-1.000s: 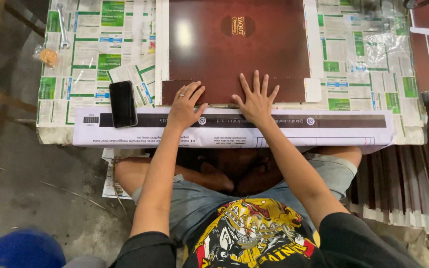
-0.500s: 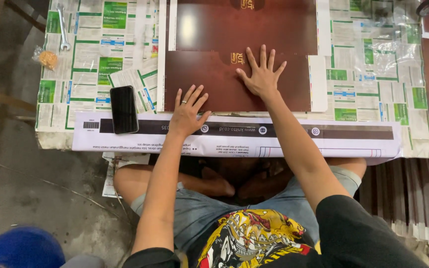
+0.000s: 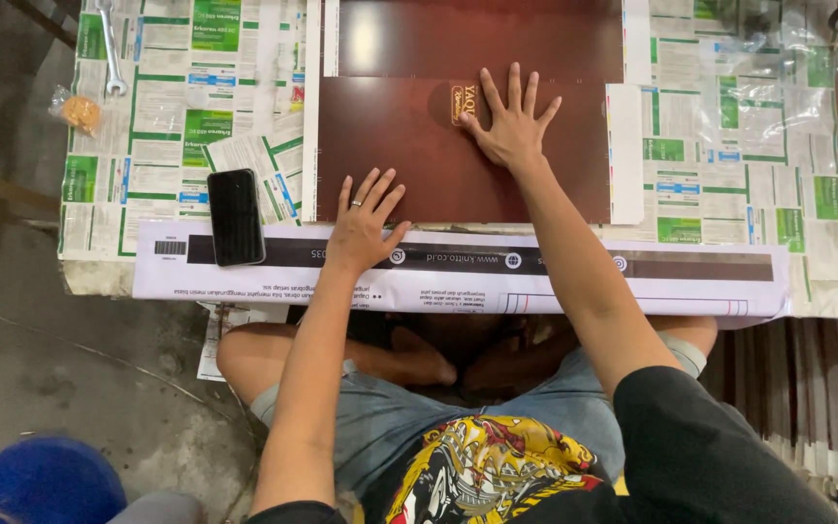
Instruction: Folding and aligning printed sheets on a workspace in a print shop.
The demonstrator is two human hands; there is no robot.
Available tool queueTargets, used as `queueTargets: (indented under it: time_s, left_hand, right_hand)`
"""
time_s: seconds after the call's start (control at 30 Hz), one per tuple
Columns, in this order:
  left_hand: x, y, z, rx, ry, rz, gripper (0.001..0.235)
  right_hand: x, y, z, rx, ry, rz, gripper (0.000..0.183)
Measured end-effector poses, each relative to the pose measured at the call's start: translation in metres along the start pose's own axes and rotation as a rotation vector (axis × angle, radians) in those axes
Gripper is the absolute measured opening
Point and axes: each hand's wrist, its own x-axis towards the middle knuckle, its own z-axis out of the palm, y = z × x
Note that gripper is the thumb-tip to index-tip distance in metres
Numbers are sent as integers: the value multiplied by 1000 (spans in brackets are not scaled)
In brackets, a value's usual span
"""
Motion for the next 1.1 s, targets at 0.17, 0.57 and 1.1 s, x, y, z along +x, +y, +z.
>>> queueTargets:
  time_s: [0.17, 0.57, 1.1]
  left_hand:
    - [1, -1, -2, 7, 13, -6, 57]
    - [-1, -1, 8, 73, 103, 60, 58]
    - [-19, -8, 16, 625, 310, 402, 62]
  right_hand:
    - [24, -1, -6, 17, 4, -16, 89]
    - [-67, -16, 17, -5, -14, -104, 92]
    - [-134, -11, -96, 199, -35, -293, 39]
